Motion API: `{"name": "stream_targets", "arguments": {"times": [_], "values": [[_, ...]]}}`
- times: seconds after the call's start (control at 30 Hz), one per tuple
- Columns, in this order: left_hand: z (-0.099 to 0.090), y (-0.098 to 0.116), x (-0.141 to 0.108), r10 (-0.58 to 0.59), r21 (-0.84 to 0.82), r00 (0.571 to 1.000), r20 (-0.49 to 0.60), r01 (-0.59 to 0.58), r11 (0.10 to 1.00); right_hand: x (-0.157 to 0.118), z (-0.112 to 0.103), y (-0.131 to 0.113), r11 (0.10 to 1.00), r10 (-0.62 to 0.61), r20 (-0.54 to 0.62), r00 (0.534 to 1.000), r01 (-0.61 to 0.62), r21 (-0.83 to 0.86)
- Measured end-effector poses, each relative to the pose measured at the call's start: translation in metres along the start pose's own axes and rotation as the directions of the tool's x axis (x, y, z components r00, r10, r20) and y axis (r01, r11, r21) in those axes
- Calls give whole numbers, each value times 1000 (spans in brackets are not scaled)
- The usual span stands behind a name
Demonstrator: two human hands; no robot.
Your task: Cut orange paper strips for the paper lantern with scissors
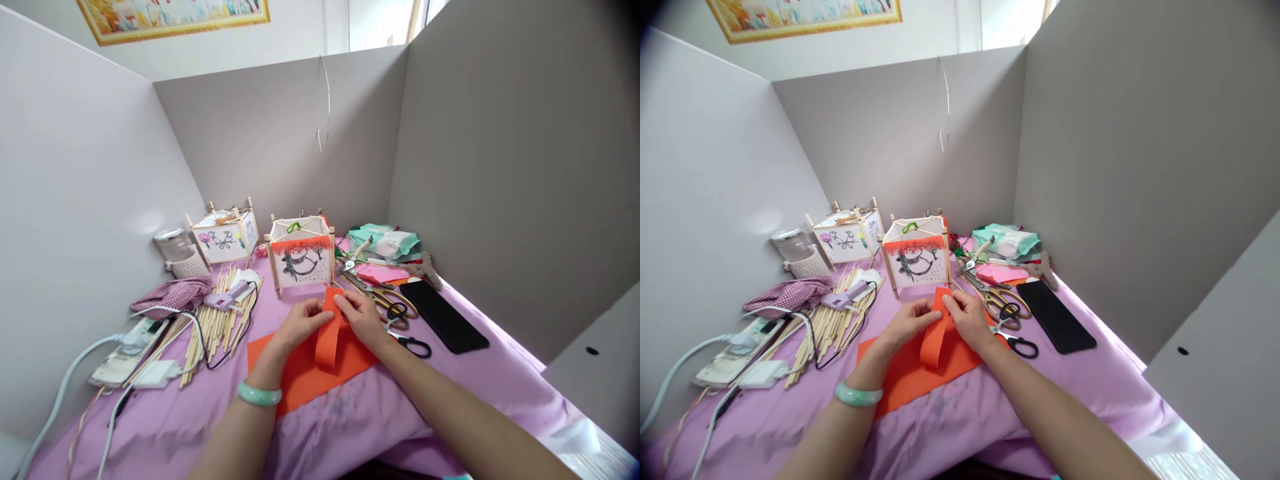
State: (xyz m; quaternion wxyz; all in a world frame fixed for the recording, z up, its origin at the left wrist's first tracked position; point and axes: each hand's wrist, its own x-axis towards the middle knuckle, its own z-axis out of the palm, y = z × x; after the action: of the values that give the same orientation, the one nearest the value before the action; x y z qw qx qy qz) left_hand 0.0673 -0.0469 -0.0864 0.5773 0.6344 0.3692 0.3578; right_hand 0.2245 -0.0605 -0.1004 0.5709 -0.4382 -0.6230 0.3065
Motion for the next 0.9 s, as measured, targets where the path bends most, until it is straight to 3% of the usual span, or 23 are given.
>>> {"name": "stream_targets", "arguments": {"times": [0.2, 0.43, 0.57, 0.77, 0.9], "values": [[3, 1, -1, -75, 24, 993, 93, 73, 997, 5, -5, 0, 1000, 22, -70, 997, -20, 23], [3, 1, -2, -77, 117, 981, 178, 57, 991, 8, -8, 0, 998, 13, -133, 991, -5, 58], [4, 1, -3, -90, 240, 979, 182, 44, 970, 13, -13, 5, 986, 82, -213, 974, -48, 159], [4, 0, 0, -15, 225, 998, 58, 2, 974, 21, -22, 13, 965, 127, -361, 924, -32, 259], [-2, 1, 3, 11, 24, 986, -167, -7, 1000, 23, -22, 15, 943, 165, -365, 916, -38, 331]]}}
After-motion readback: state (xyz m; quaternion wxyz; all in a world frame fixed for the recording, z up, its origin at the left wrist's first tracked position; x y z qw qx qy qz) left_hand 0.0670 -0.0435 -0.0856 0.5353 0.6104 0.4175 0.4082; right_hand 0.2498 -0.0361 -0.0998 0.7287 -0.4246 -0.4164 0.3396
